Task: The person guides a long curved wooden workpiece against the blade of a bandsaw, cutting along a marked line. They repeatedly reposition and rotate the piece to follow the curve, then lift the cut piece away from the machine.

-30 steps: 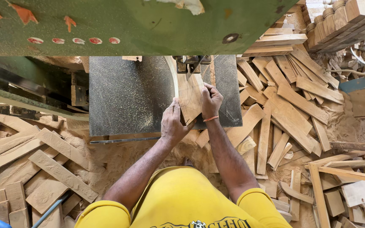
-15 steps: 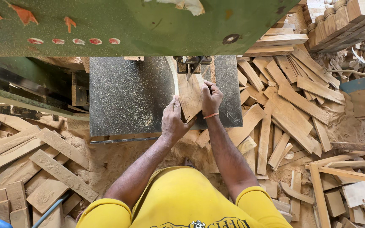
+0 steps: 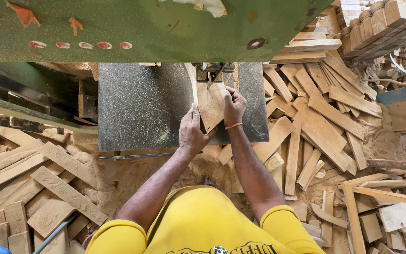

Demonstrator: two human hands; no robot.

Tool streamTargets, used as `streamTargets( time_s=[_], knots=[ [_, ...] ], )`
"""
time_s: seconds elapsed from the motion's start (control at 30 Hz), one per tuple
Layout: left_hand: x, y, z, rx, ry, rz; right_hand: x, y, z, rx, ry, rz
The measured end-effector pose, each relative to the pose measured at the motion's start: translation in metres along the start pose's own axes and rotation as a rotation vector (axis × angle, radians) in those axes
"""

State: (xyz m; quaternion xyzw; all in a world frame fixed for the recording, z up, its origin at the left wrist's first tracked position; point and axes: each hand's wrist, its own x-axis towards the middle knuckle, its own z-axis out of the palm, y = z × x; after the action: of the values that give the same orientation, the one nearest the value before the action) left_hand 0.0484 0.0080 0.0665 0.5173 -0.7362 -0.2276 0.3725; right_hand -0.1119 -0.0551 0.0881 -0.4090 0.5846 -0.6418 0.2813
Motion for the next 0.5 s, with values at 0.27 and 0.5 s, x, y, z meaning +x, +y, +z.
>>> streamTargets(
  time_s=[0.27,0.5],
  knots=[
    [0.0039,-0.0021,0.0036,0.015,0.009,0.016,0.0054,0.0016,0.0003,0.035,-0.022,-0.019],
    [0.0064,-0.0046,0.0077,0.032,0.044,0.038,0.0103,0.0047,0.0022,0.049,-0.034,0.012]
  ],
)
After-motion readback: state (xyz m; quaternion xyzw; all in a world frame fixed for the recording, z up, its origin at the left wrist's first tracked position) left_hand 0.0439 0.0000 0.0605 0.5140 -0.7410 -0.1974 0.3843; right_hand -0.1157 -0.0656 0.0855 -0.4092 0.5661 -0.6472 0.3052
